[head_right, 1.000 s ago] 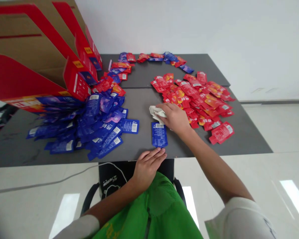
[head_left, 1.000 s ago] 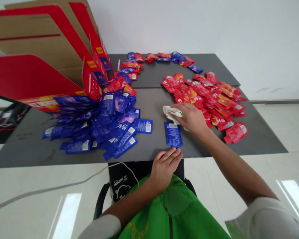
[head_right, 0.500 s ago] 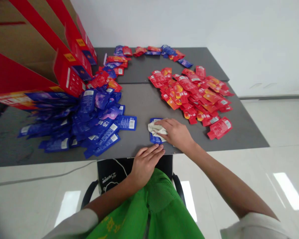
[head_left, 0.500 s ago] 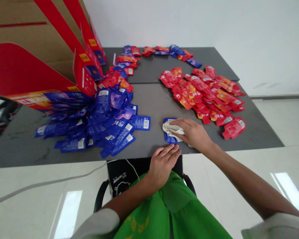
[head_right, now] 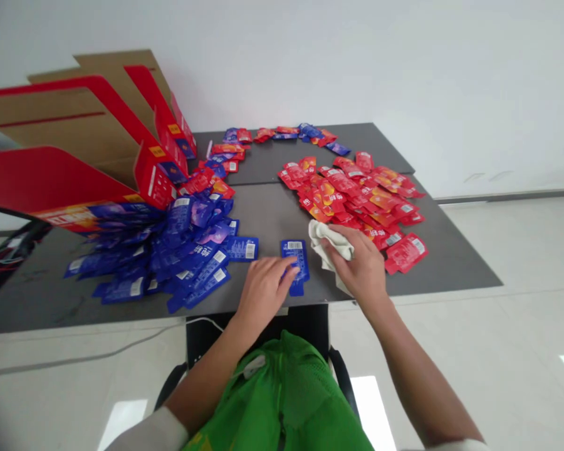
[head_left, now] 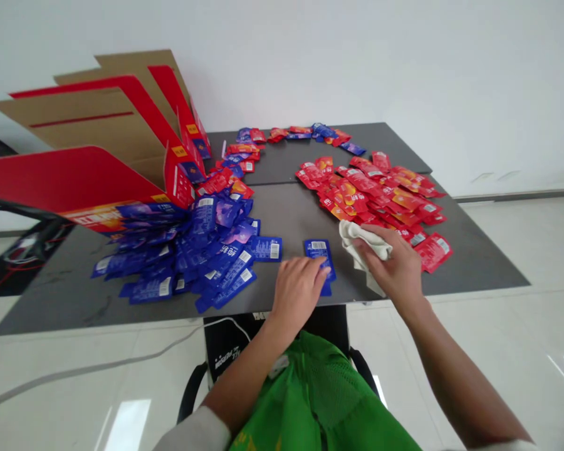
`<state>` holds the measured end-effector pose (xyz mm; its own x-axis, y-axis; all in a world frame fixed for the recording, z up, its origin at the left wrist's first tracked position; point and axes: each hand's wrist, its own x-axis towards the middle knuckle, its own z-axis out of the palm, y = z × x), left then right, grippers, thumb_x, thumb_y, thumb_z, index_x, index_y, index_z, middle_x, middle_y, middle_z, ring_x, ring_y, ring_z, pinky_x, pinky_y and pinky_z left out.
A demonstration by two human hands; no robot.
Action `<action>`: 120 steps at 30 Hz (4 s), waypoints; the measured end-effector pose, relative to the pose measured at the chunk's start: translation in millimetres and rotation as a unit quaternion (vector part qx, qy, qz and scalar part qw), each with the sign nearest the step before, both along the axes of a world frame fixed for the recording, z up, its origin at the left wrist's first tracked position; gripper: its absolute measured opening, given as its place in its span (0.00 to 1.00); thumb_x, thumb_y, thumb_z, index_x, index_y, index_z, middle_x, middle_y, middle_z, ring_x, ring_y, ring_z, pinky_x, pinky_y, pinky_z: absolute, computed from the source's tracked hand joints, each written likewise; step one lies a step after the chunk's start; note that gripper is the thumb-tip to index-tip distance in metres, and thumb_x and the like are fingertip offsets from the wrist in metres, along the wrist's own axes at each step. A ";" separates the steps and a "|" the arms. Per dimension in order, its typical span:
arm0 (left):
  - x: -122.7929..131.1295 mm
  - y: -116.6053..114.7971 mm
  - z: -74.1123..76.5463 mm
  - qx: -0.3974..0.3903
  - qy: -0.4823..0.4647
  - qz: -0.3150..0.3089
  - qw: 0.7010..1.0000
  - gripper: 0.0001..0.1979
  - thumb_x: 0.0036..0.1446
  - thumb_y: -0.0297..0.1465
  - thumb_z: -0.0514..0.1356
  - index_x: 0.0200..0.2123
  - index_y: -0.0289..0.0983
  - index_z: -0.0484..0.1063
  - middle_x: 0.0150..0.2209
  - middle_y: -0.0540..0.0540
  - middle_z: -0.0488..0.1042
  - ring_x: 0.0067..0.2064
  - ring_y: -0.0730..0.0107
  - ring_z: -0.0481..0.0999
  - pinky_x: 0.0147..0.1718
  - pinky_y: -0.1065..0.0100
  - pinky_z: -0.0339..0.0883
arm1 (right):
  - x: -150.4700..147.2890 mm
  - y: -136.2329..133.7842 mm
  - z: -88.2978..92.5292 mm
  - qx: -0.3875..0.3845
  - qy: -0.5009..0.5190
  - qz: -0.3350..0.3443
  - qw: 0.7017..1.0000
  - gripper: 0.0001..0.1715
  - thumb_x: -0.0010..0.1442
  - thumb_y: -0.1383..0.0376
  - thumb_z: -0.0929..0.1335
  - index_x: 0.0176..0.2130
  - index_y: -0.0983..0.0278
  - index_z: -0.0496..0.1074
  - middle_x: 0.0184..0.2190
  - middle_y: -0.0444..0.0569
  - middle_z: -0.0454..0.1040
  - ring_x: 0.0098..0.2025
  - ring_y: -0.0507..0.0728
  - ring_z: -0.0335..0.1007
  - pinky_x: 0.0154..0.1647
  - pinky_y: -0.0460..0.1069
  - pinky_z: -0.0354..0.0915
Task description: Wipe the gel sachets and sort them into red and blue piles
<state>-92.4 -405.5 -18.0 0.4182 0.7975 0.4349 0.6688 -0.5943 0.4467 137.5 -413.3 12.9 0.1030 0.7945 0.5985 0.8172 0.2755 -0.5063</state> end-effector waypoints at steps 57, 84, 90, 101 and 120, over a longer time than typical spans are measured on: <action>-18.8 -48.3 -48.5 0.061 0.077 -0.184 0.978 0.16 0.74 0.28 0.61 0.62 0.35 0.75 0.62 0.42 0.80 0.66 0.62 0.77 0.67 0.58 0.69 | -11.5 5.1 -35.7 -0.089 -0.202 0.260 0.940 0.22 0.72 0.58 0.71 0.62 0.58 0.74 0.58 0.53 0.80 0.57 0.63 0.78 0.56 0.56 0.76; -9.2 -41.5 -48.8 0.010 -0.012 -0.164 0.986 0.12 0.72 0.22 0.60 0.53 0.37 0.81 0.57 0.46 0.84 0.59 0.65 0.83 0.59 0.61 0.75 | 8.3 69.3 -27.5 -0.099 -0.253 0.129 0.954 0.20 0.72 0.58 0.71 0.59 0.62 0.76 0.53 0.56 0.82 0.51 0.64 0.80 0.48 0.55 0.75; -7.3 -42.6 -49.4 0.011 -0.030 -0.160 0.987 0.13 0.74 0.23 0.59 0.54 0.38 0.81 0.57 0.47 0.84 0.59 0.65 0.83 0.59 0.60 0.76 | 4.5 36.4 -0.4 -0.015 -0.172 0.081 0.982 0.23 0.74 0.55 0.69 0.63 0.59 0.74 0.56 0.54 0.81 0.55 0.63 0.79 0.56 0.55 0.74; -5.8 -43.2 -47.8 -0.006 -0.025 -0.150 0.988 0.14 0.73 0.21 0.58 0.52 0.40 0.81 0.55 0.47 0.84 0.58 0.63 0.84 0.59 0.59 0.76 | -7.1 15.7 -39.4 -0.099 -0.193 0.179 0.960 0.22 0.73 0.55 0.70 0.62 0.58 0.75 0.55 0.55 0.81 0.56 0.63 0.79 0.55 0.56 0.76; 58.5 22.0 13.1 -0.054 0.144 0.085 0.984 0.34 0.63 0.45 0.72 0.64 0.33 0.70 0.53 0.34 0.77 0.53 0.48 0.77 0.51 0.54 0.74 | 33.3 -70.9 -55.8 -0.107 0.226 -0.185 0.950 0.39 0.57 0.35 0.75 0.55 0.57 0.82 0.45 0.52 0.85 0.47 0.70 0.82 0.50 0.61 0.74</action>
<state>-33.9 -383.6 -4.9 0.3679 0.9018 0.2266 0.8626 -0.4220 0.2791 170.8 -484.2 -43.0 0.6075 0.7520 0.2559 0.5235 -0.1367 -0.8410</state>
